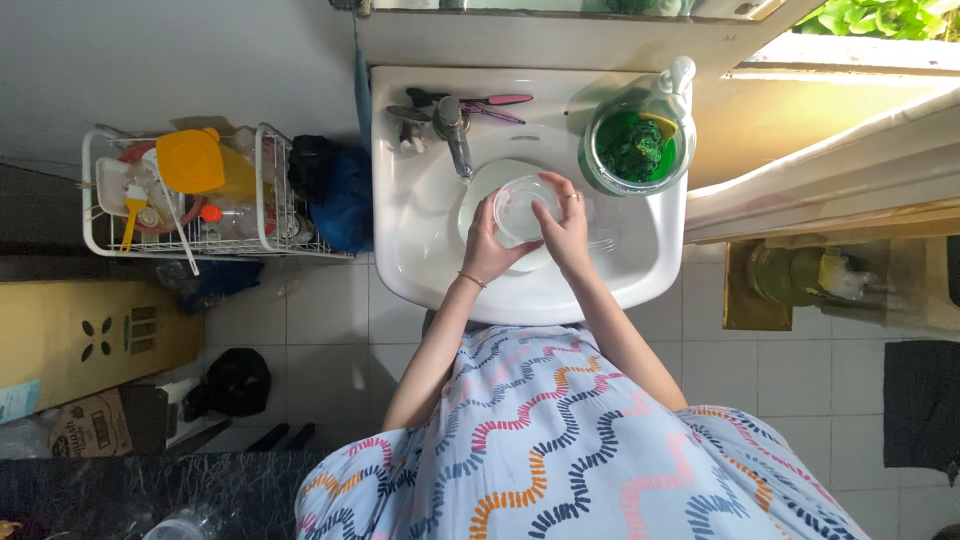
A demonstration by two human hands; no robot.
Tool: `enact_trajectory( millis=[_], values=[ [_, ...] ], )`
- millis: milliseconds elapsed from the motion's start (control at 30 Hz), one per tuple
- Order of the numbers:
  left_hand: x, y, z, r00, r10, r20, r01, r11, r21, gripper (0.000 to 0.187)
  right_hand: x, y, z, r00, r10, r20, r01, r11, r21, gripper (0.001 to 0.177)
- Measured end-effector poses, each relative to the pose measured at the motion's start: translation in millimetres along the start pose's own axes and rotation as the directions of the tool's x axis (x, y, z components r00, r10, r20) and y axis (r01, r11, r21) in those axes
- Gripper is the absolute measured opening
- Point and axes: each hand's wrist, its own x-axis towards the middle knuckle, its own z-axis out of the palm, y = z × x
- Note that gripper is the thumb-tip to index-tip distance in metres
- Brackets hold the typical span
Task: Washing and rinsing several plastic jars and containers in a sink using a sponge.
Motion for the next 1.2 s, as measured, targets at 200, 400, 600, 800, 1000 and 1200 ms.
enact_trajectory(
  millis=[200, 400, 600, 800, 1000, 1200],
  values=[
    [-0.1, 12.9, -8.1, 0.992, 0.114, -0.055, -0.109, 0.990, 0.089, 0.101, -2.2, 27.6, 11.9, 0.937, 0.283, 0.206, -0.348, 0.818, 0.457, 0.043],
    [-5.6, 42.3, -20.1, 0.983, 0.164, -0.080, -0.156, 0.982, 0.104, 0.102, -2.3, 5.5, 9.1, 0.938, 0.247, 0.244, -0.329, 0.857, 0.397, 0.038],
    [-23.5, 93.1, -50.2, 0.974, 0.221, -0.050, -0.221, 0.975, 0.006, 0.116, -10.7, -43.3, 13.0, 0.942, 0.181, 0.284, -0.296, 0.846, 0.444, 0.039],
    [-56.1, 104.3, -74.7, 0.953, 0.144, -0.266, -0.177, 0.979, -0.105, 0.090, -21.8, -84.5, 41.7, 0.914, -0.013, 0.405, -0.195, 0.862, 0.468, 0.035],
    [-107.6, 118.0, -118.8, 0.832, 0.097, -0.546, -0.196, 0.973, -0.126, 0.087, -48.2, -126.7, 90.3, 0.777, -0.075, 0.625, -0.215, 0.901, 0.376, 0.036],
    [-196.7, 126.8, -172.4, 0.635, -0.027, -0.772, -0.280, 0.924, -0.262, 0.082, -111.5, -198.3, 147.7, 0.500, -0.222, 0.837, -0.222, 0.902, 0.372, 0.038]
  ],
)
